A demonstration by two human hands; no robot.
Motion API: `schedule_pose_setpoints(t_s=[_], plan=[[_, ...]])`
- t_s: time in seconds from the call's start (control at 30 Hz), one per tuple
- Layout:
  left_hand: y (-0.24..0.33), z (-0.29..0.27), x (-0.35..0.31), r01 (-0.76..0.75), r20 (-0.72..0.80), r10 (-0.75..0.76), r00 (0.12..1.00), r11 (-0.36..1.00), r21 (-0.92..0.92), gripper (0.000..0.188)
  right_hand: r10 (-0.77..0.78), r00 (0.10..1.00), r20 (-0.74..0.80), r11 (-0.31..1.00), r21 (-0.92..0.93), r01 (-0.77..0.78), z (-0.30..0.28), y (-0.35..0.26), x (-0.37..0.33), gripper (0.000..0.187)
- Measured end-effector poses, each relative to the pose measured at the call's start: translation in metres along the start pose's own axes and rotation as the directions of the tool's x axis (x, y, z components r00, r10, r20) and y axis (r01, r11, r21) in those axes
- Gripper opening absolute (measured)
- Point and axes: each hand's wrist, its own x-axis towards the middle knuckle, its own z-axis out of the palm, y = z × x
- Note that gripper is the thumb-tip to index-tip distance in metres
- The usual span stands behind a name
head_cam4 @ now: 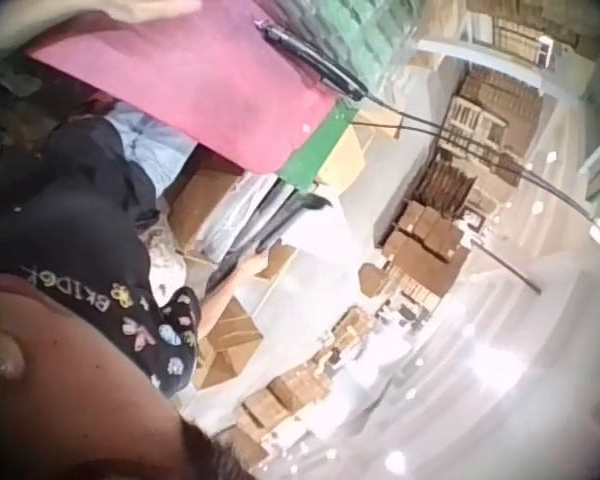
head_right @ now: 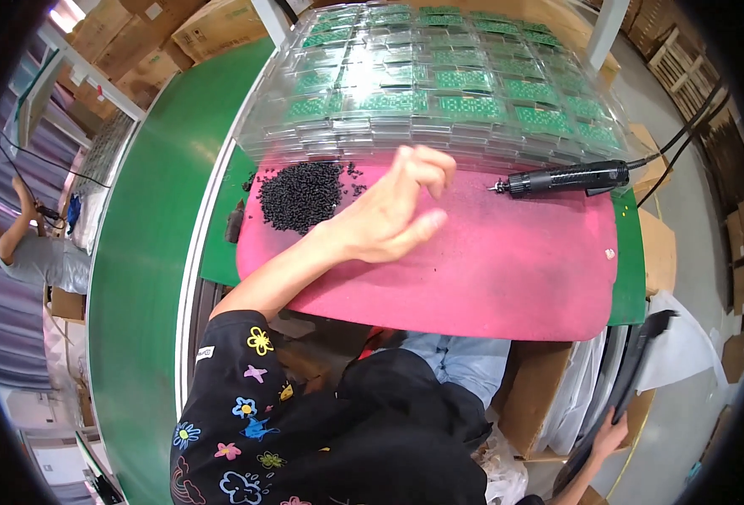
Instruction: Assembling electronic components into a plastic housing on a production line.
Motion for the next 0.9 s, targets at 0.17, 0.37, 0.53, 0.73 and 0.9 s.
schedule_pose_setpoints(t_s=[0.17, 0.37, 0.53, 0.73, 0.9], plan=[[-0.034, -0.003, 0.003, -0.014, -0.277, 0.000, 0.961, 0.999, -0.047, 0.056, -0.418, 0.902, -0.112, 0.907, 0.006, 0.421, -0.100, -0.112, -0.013, 0.025], [-0.027, -0.003, -0.005, 0.046, -0.258, -0.156, 0.953, 0.921, -0.387, 0.033, -0.884, 0.389, 0.258, 0.368, -0.128, 0.921, -0.104, -0.293, 0.026, 0.016], [-0.010, -0.009, -0.007, 0.403, 0.108, -0.397, 0.911, 0.914, -0.037, 0.037, -0.907, 0.121, 0.404, 0.122, -0.023, 0.992, -0.082, -0.383, 0.056, 0.019], [-0.023, -0.017, -0.013, 0.266, 0.188, -0.376, 0.907, 0.860, 0.436, 0.020, -0.986, 0.009, 0.165, 0.057, 0.289, 0.956, -0.104, -0.526, 0.116, 0.034], [-0.032, -0.002, 0.000, 0.167, 0.193, -0.266, 0.945, 0.895, 0.413, 0.020, -0.976, 0.177, -0.130, 0.182, -0.025, 0.983, -0.056, -0.660, 0.216, 0.041]])
